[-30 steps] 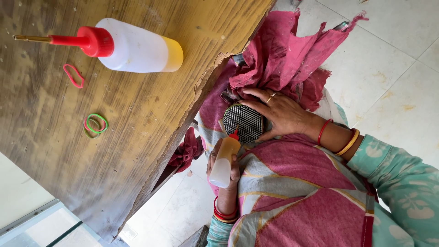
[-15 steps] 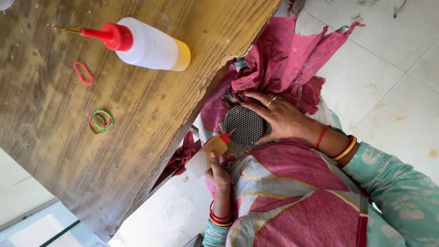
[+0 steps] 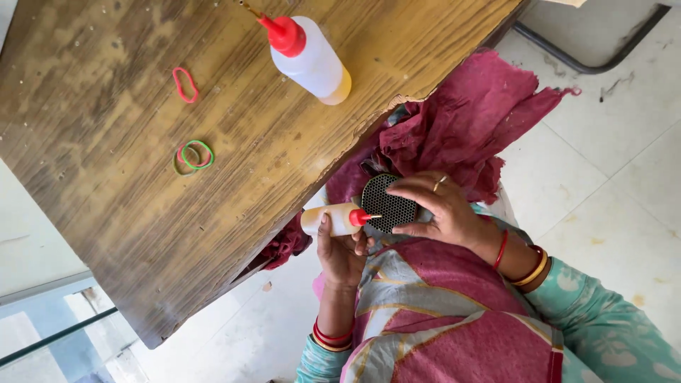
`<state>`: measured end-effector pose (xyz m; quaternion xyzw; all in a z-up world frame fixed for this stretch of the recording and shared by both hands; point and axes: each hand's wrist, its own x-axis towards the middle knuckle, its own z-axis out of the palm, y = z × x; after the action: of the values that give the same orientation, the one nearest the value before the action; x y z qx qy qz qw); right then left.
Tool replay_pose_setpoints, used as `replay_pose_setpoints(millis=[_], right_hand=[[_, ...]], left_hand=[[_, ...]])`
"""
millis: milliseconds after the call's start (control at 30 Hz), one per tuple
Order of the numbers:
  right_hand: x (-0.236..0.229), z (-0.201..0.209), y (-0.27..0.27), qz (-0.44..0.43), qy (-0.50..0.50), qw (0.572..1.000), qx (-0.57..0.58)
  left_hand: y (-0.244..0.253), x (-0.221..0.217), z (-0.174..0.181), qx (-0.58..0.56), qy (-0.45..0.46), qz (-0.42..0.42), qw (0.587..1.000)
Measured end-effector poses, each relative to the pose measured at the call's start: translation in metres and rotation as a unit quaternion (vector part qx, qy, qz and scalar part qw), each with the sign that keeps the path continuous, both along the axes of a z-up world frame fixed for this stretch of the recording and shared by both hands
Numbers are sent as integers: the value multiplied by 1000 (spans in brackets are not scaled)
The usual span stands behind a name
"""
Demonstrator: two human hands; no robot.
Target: The person applies a yellow liquid from a small squeeze bottle onto a circular mesh object held in their lap. They then place the mesh object into a cardboard box containing similar items.
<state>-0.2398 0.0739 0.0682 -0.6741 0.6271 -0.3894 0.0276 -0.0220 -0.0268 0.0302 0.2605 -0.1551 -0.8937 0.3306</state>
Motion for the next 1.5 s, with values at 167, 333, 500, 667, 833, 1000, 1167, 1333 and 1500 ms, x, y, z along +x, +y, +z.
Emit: replay_pose_setpoints(millis=[167, 333, 500, 667, 833, 1000, 1167, 1333, 1500], right_hand=[[29, 25, -6, 86, -263, 960, -38], [28, 46, -10, 93, -379, 920, -44], [13, 78, -8, 51, -261, 960, -88], [4, 131, -8, 51, -197, 971, -124], [16, 176, -19, 133, -126, 969, -167], [15, 187, -29, 94, -132, 981, -109], [-2, 198, -40, 179, -179, 966, -52], [-11, 200, -52, 364, -244, 898, 36], [2, 193, -64, 249, -366, 896, 27]], left_hand=[[14, -17, 18, -15, 32, -15, 999], [22, -22, 34, -44, 68, -69, 994], [30, -6, 23, -285, -23, -100, 953], [21, -29, 151, -748, -283, 180, 572], [2, -34, 153, -774, -377, 215, 461], [-4, -31, 161, -754, -358, 175, 522], [-6, -20, 163, -692, -170, 24, 701], [-8, -26, 156, -472, -10, -172, 865], [-17, -35, 167, -565, -127, 3, 815]])
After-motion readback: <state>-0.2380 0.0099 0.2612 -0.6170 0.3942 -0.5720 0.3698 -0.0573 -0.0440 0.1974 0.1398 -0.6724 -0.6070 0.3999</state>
